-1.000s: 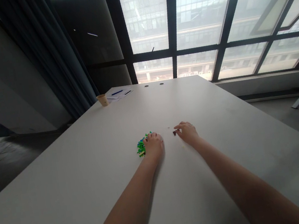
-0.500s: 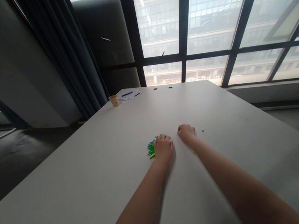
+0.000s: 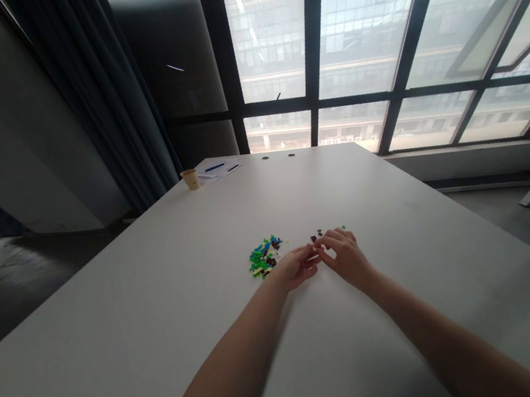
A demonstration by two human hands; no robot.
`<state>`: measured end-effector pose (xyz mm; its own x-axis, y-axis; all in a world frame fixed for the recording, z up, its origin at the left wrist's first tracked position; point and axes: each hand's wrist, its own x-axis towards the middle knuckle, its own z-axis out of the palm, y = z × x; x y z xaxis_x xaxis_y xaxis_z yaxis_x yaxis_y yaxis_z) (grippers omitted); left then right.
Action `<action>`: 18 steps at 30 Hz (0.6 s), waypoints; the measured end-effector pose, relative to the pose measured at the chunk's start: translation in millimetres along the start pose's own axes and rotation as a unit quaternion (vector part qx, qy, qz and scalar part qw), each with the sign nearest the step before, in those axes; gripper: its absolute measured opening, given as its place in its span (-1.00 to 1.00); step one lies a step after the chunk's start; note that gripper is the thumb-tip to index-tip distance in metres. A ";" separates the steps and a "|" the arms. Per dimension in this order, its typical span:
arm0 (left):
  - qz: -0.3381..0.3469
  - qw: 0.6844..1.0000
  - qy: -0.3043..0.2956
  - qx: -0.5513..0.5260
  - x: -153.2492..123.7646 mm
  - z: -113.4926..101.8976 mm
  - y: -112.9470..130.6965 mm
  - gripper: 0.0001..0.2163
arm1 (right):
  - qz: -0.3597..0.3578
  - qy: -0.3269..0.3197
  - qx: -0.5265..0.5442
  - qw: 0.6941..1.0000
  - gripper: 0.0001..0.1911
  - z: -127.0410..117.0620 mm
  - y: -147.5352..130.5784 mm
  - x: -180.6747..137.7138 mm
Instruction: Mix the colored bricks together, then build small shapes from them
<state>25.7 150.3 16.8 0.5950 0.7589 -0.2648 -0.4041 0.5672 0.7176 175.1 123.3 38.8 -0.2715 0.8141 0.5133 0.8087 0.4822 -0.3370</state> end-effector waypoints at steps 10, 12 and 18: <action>-0.054 0.998 0.001 -0.041 -8.9 15.1 -7.4 -0.92 | 0.003 0.080 0.038 0.996 -0.78 -19.8 19.0 -18.9; -0.059 0.998 -0.011 -0.034 -11.3 16.1 -5.3 -0.89 | 0.001 0.094 0.048 0.994 -0.79 -26.6 25.2 -19.3; -0.056 0.998 -0.030 -0.002 -14.8 16.8 -6.1 -0.87 | -0.037 0.052 0.083 0.994 -0.82 -27.5 18.9 -21.9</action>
<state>31.0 130.3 27.2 0.6768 0.6707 -0.3035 -0.3364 0.6485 0.6828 210.6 105.7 43.0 -0.2642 0.7404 0.6181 0.6882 0.5937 -0.4170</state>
